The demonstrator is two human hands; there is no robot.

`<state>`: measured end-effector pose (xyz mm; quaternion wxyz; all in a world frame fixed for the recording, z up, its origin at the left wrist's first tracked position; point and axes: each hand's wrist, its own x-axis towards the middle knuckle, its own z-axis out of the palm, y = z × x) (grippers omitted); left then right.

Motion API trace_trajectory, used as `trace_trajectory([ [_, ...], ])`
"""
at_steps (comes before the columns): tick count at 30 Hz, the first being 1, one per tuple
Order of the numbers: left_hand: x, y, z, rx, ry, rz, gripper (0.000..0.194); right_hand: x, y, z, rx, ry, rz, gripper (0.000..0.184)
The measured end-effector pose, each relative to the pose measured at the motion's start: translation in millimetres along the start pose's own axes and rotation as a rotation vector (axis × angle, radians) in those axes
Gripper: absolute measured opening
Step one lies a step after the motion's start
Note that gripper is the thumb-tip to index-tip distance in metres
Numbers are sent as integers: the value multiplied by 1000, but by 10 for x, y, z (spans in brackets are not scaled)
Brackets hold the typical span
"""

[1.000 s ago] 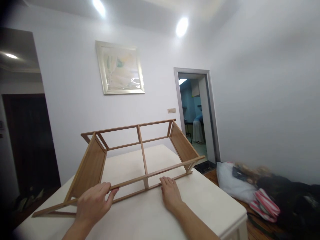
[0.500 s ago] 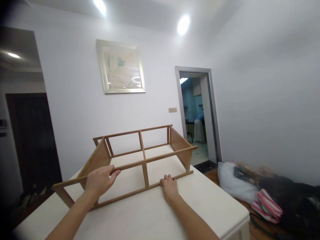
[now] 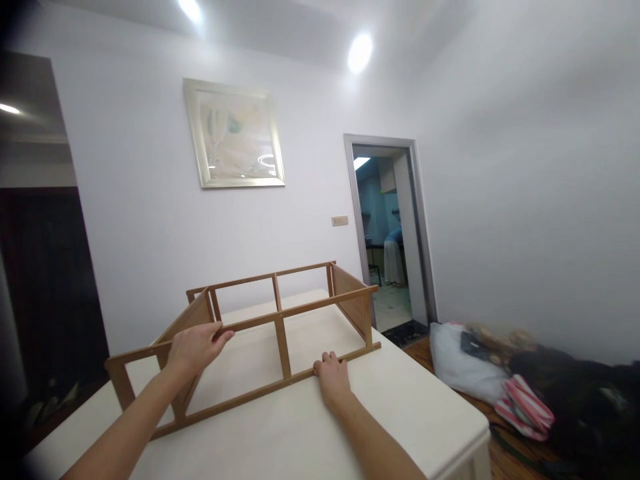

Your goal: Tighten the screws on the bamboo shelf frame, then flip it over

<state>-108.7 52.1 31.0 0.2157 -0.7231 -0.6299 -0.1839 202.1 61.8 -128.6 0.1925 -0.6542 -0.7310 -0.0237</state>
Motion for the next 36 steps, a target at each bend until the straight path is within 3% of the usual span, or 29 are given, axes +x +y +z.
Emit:
trace_trajectory([
  [17,179,-37,44,-29,-6,11,44,-7,18,1,-1,11,-5,34],
  [19,134,-36,94,-71,74,57,41,-17,22,0,-1,17,-15,34],
  [21,0,-28,241,-133,256,112,36,-32,23,-5,-1,22,-27,35],
  [24,-392,-20,685,-244,500,198,30,-52,15,-16,2,19,-33,36],
  [25,-553,-26,875,-281,465,264,30,-55,11,-20,3,16,-32,37],
  [27,-858,-57,1252,-332,274,306,30,-57,3,-27,4,9,-29,38],
  [30,-1123,-129,1645,-357,34,97,37,-52,-10,-42,1,3,-26,37],
  [33,-1136,-190,1735,-386,-127,-35,34,-61,-29,-69,-5,-2,-25,37],
  [36,-1112,-222,1690,-431,-149,-44,33,-110,-38,-117,-11,-6,-34,36],
])
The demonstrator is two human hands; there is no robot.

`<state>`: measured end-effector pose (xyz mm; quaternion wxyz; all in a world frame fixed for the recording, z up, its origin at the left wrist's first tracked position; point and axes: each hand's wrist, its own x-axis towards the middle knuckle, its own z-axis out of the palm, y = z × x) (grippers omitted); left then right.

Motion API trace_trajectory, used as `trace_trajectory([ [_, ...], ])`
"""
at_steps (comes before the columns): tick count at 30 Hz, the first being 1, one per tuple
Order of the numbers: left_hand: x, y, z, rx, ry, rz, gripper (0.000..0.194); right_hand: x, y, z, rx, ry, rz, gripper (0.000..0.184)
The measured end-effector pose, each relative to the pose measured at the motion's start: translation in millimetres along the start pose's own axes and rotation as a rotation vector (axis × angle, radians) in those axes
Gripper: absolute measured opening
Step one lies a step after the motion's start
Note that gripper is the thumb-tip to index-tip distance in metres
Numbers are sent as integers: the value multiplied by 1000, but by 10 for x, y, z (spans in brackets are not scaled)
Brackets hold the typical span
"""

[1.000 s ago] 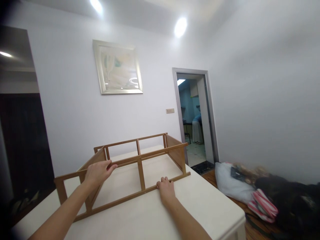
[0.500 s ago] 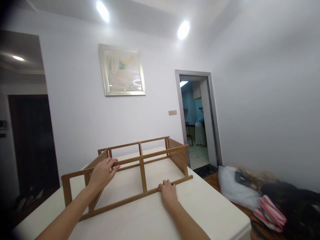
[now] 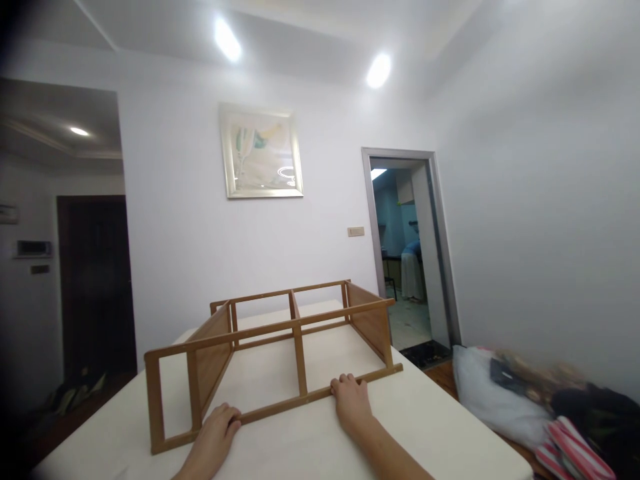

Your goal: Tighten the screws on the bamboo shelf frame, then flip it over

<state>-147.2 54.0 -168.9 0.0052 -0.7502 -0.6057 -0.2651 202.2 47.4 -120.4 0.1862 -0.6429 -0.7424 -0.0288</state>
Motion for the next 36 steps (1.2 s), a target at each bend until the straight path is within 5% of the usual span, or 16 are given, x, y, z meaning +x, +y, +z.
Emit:
trace_trajectory([
  [6,-213,-73,57,-60,163,145,34,-219,130,-195,1,26,-81,35],
  [9,-287,-32,-76,-50,227,219,34,-311,197,-396,49,74,-135,35],
  [19,-129,742,-1664,190,485,352,26,-269,-42,-1599,46,423,-324,36],
  [25,138,899,-2241,337,512,408,32,-57,-184,-2096,-138,497,-398,45],
  [30,492,916,-2453,382,521,362,40,347,-300,-2268,-262,485,-376,50],
  [36,894,850,-2416,359,534,254,47,754,-430,-2336,-327,398,-297,53],
])
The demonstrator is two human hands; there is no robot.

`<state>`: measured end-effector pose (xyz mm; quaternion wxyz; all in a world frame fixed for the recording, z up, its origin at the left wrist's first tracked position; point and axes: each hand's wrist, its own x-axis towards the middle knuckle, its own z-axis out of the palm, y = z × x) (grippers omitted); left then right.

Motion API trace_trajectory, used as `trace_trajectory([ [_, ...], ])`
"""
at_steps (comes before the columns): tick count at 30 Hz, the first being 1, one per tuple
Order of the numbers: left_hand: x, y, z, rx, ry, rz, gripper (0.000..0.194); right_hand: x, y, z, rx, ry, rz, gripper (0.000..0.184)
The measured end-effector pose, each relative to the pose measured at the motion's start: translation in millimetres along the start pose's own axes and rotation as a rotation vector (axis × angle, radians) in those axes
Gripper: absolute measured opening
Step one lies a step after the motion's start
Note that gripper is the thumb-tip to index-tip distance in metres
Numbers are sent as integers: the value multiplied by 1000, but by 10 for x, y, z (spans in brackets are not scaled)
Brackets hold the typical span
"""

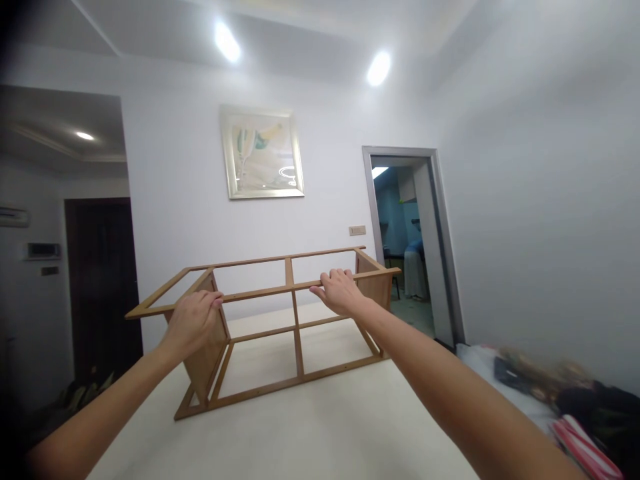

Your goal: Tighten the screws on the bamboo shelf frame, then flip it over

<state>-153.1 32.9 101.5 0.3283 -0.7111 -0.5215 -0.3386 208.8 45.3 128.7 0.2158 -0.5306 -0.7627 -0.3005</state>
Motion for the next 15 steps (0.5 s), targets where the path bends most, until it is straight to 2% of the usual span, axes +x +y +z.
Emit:
trace_trajectory([
  [6,57,22,157,-28,56,-45,41,161,30,89,9,-33,-9,56],
  [9,-56,124,198,-82,187,-71,40,253,33,144,18,-51,3,54],
  [11,-225,232,273,-157,257,-115,38,319,30,187,25,-59,19,51],
  [13,-464,361,413,-271,217,-168,33,385,29,233,33,-65,33,49],
  [15,-738,488,614,-414,69,-229,30,452,33,280,40,-68,45,48],
])
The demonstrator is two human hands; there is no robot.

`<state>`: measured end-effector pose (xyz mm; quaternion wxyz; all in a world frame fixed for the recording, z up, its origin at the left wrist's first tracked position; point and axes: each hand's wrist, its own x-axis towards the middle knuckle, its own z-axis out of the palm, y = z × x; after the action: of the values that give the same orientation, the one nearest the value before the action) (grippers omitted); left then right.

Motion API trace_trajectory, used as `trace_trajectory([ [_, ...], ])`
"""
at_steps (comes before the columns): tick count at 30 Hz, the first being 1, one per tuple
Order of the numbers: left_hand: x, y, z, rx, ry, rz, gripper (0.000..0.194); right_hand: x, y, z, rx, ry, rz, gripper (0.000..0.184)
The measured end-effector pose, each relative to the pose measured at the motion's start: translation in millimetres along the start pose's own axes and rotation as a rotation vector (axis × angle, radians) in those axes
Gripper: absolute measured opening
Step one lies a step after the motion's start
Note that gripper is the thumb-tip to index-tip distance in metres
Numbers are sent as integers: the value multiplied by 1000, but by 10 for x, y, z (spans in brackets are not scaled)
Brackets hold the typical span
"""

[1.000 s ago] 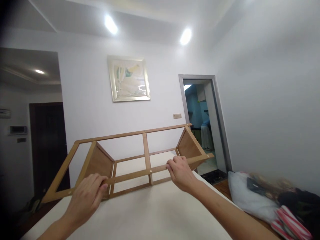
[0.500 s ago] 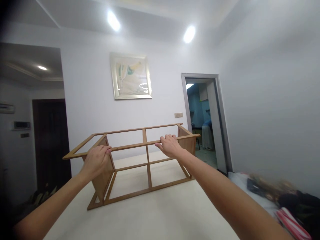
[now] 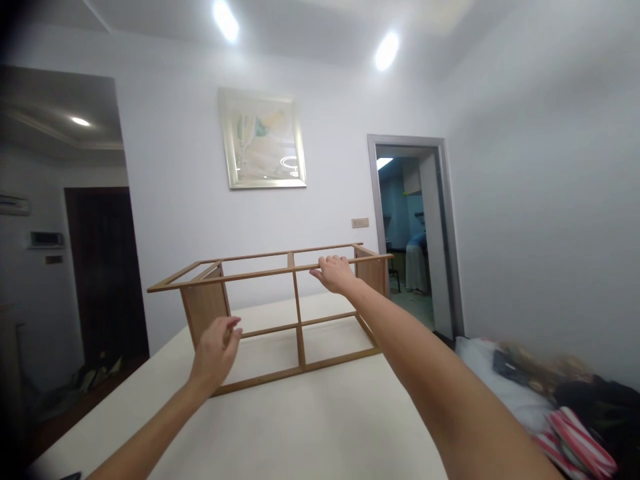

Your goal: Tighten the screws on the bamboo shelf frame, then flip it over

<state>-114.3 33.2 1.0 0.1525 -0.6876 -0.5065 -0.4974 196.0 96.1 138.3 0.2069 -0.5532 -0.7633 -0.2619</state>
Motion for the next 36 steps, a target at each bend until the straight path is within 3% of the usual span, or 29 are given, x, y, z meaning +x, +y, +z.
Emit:
trace_trajectory([
  [4,-501,-163,433,-115,-247,-195,29,136,13,76,7,-9,20,46],
  [8,-710,-450,681,-10,-389,-286,27,248,30,153,8,-13,23,45],
  [15,-884,-886,759,214,-572,-431,31,420,42,291,32,-10,26,44],
  [25,-1031,-976,842,430,-689,-299,45,441,25,313,65,34,26,36],
  [28,-1043,-941,782,422,-645,-227,44,291,-94,314,96,101,59,41],
  [30,-970,-888,677,403,-528,-147,44,69,-213,392,133,122,68,46],
  [33,-629,-772,379,401,-203,-14,46,-438,-414,700,206,30,51,36],
  [36,-36,-669,-25,440,112,72,53,-973,-634,1169,275,-122,146,38],
])
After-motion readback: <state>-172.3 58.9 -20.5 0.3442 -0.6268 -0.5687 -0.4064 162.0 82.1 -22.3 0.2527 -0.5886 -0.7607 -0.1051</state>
